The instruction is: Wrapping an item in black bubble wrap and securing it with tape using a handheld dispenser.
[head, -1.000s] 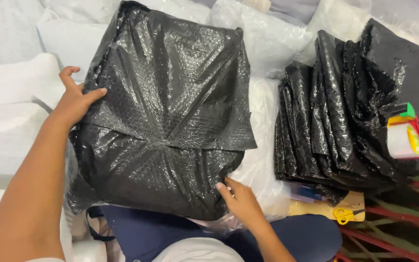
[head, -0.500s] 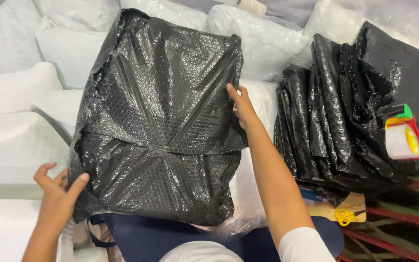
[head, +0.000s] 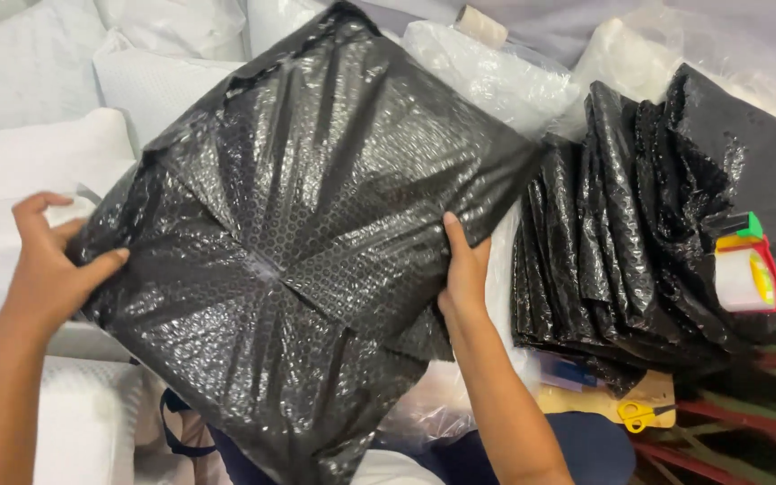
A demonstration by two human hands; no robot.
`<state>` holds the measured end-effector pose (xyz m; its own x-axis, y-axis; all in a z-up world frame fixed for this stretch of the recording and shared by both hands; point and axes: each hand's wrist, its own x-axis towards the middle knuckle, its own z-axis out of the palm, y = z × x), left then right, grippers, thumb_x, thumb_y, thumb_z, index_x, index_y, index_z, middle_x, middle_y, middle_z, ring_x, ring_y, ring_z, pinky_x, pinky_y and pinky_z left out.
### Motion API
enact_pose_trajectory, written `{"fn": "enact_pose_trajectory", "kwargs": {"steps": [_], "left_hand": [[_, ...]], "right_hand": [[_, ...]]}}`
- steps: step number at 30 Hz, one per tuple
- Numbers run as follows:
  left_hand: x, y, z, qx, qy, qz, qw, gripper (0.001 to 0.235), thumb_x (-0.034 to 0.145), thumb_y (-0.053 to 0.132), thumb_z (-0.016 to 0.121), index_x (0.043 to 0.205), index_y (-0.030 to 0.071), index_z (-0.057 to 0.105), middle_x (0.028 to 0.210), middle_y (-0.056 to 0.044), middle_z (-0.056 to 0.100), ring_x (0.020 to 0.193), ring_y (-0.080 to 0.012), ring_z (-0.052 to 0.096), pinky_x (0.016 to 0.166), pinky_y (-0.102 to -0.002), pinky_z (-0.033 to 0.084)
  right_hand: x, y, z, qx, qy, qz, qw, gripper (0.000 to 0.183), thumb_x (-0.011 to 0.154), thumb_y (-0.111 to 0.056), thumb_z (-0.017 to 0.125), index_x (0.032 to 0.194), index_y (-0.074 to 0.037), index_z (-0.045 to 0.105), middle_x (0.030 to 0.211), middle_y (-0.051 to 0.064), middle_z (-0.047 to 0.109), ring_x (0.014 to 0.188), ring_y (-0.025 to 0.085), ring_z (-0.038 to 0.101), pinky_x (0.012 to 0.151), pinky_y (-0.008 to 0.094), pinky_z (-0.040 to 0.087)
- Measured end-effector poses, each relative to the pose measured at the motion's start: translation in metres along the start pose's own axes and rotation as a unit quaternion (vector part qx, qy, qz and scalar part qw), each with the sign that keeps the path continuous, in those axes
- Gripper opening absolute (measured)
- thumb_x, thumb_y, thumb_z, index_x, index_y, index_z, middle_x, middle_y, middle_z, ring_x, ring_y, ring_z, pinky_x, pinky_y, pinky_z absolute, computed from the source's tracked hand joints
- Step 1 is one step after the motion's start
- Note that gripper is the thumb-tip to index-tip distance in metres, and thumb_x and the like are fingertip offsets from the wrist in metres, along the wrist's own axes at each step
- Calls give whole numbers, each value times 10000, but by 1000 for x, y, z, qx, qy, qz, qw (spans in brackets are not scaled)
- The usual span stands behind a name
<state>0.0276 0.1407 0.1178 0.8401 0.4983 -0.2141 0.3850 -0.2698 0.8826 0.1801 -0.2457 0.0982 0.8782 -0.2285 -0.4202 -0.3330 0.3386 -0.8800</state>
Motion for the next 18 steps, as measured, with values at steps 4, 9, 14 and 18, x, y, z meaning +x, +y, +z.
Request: {"fn": "enact_pose_trajectory", "kwargs": {"steps": [4,9,14,18], "left_hand": [[44,45,2,113,-46,38,992,676,863,21,680,1309,172,195,1382,-294,559,1041,-389,609,843,-520,497],[74,60,37,303,-65,106,945,750,859,318,741,1413,81,294,1548,-176,455,1065,-468,585,835,-596,421],[39,-17,63,241,110,143,954,734,942,296,751,1440,-14,312,1452,-281,443,1321,-518,432,1041,-598,361],[-31,-52,84,41,160,-71,984,562,1014,310,652,1322,165,204,1342,-198,487,1037,-326,584,925,-477,404]], "right_hand": [[-31,38,-40,70,62,17,995,608,862,-256,657,1437,-157,486,1345,82,658,1187,229,650,1039,384,536],[-25,138,-135,38,36,70,996,311,983,-433,616,870,-202,440,644,-40,391,619,113,463,724,364,452],[-12,117,-199,-227,157,-126,953,414,998,-316,495,1328,-67,486,1319,128,526,1173,272,565,951,380,457],[21,56,-205,-424,49,-369,826,408,1041,-210,542,1392,-2,524,1379,176,503,1243,288,532,1053,409,453]]}}
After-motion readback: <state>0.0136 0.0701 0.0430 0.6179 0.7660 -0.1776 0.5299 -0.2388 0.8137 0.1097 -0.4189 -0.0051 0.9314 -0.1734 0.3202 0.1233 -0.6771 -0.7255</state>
